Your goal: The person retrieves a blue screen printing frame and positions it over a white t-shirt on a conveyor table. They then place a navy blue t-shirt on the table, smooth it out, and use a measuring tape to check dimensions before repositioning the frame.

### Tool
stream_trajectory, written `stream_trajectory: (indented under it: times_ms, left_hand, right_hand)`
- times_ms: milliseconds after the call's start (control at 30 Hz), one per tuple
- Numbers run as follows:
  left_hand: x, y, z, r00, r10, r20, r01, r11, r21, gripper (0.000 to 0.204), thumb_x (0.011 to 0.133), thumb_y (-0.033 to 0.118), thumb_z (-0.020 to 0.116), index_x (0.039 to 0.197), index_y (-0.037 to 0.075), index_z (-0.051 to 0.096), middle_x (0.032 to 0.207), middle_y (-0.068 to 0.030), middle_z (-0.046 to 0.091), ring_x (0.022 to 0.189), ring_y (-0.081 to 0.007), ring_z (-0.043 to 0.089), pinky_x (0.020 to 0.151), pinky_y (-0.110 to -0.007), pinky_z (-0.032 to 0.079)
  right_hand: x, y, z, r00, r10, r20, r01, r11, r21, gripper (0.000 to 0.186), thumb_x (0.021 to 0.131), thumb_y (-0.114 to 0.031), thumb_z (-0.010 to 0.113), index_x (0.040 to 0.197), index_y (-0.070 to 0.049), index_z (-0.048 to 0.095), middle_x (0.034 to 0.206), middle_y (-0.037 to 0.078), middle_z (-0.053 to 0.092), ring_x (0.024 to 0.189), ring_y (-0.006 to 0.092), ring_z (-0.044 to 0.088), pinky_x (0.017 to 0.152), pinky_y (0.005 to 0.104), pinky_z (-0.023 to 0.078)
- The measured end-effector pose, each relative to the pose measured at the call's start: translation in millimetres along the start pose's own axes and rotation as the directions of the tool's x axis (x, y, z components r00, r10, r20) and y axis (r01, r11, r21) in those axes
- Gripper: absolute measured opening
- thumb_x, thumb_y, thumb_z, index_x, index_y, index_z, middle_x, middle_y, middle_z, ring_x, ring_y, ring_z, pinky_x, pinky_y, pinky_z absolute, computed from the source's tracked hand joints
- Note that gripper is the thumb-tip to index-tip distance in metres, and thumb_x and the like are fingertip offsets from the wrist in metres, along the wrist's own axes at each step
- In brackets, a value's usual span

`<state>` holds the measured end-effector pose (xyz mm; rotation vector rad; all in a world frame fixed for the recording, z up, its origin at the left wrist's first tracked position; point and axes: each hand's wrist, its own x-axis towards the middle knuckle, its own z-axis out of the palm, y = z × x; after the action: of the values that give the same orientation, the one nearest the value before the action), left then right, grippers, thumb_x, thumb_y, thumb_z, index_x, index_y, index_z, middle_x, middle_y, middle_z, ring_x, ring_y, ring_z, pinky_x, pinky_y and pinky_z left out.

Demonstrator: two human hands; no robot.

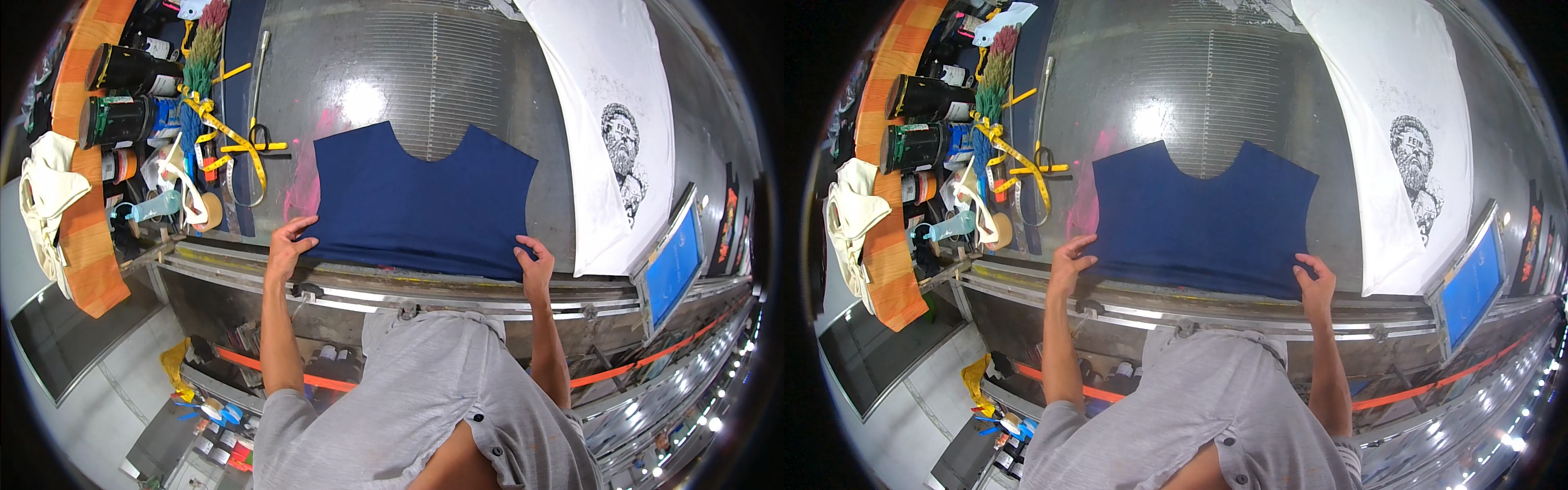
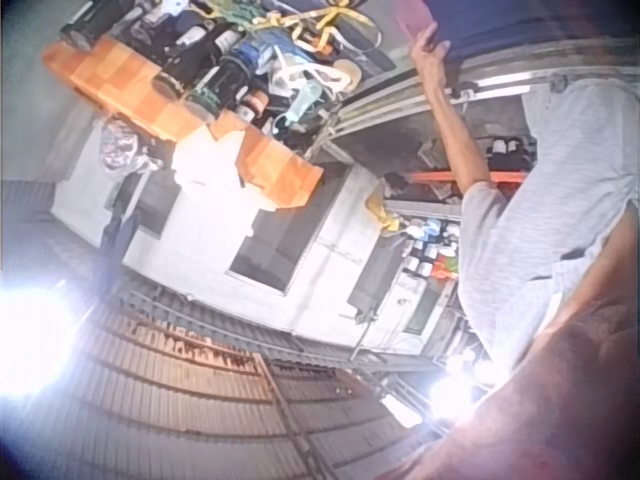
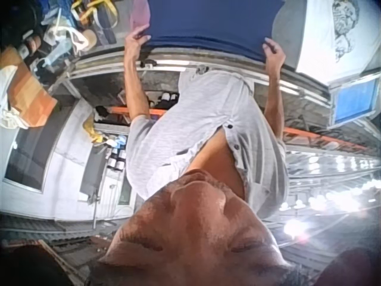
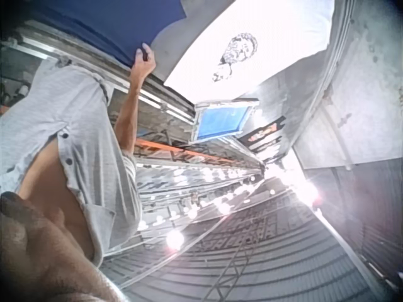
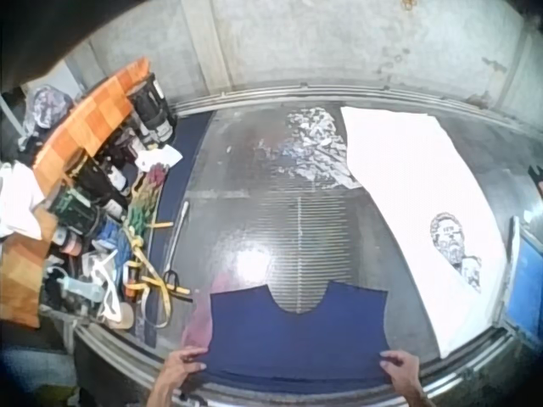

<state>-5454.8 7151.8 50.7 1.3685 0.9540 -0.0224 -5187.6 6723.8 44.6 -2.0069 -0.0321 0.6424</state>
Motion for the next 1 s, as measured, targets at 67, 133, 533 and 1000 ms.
stream_trajectory:
  times_ms: [67, 133, 533, 1000]
  left_hand:
    - [0, 0, 0, 1.0, 0.007, -0.003, -0.007, 1.0, 0.003, 0.049, 0.071, -0.012, 0.069, 0.119, -0.002, 0.068, 0.118, -0.0041, 0.062, 0.113, -0.0165, 0.055, 0.1, -0.027, 0.039]
    - [0, 0, -1, 1.0, 0.008, -0.002, -0.008, 1.0, 0.003, 0.049, 0.071, -0.012, 0.069, 0.119, -0.002, 0.068, 0.119, -0.0042, 0.062, 0.113, -0.0168, 0.055, 0.101, -0.027, 0.038]
    - [-1, -1, 5, 1.0, 0.008, -0.017, -0.008, 1.0, -0.004, 0.05, 0.073, -0.014, 0.067, 0.121, -0.002, 0.066, 0.118, -0.0045, 0.063, 0.101, -0.013, 0.057, 0.092, -0.025, 0.044]
    - [2, -16, 0, 0.953, 0.164, -0.256, -0.125, 0.979, 0.163, 0.041, 0.076, -0.01, 0.067, 0.116, -0.001, 0.066, 0.102, -0.0098, 0.068, 0.081, -0.0142, 0.061, 0.08, -0.028, 0.05]
  right_hand:
    - [0, 0, 0, 1.0, 0.009, 0.006, -0.009, 1.0, -0.006, 0.023, 0.081, 0.001, 0.066, 0.103, 0.002, 0.071, 0.095, 0.005, 0.068, 0.092, 0.0121, 0.057, 0.089, 0.0253, 0.042]
    - [1, 1, -1, 1.0, 0.024, 0.018, -0.024, 1.0, -0.008, 0.023, 0.081, 0.001, 0.067, 0.103, 0.004, 0.071, 0.099, 0.005, 0.069, 0.094, 0.0118, 0.058, 0.091, 0.0253, 0.042]
    - [-3, -3, -3, 1.0, -0.026, 0.003, 0.026, 0.993, -0.113, 0.033, 0.082, 0.002, 0.067, 0.115, 0.0, 0.068, 0.107, 0.008, 0.068, 0.101, 0.0152, 0.059, 0.09, 0.0289, 0.045]
    - [-15, 41, -37, 0.998, 0.003, -0.061, 0.006, 0.989, 0.147, 0.052, 0.086, 0.01, 0.058, 0.137, 0.003, 0.046, 0.117, 0.015, 0.059, 0.106, 0.0174, 0.056, 0.093, 0.0282, 0.044]
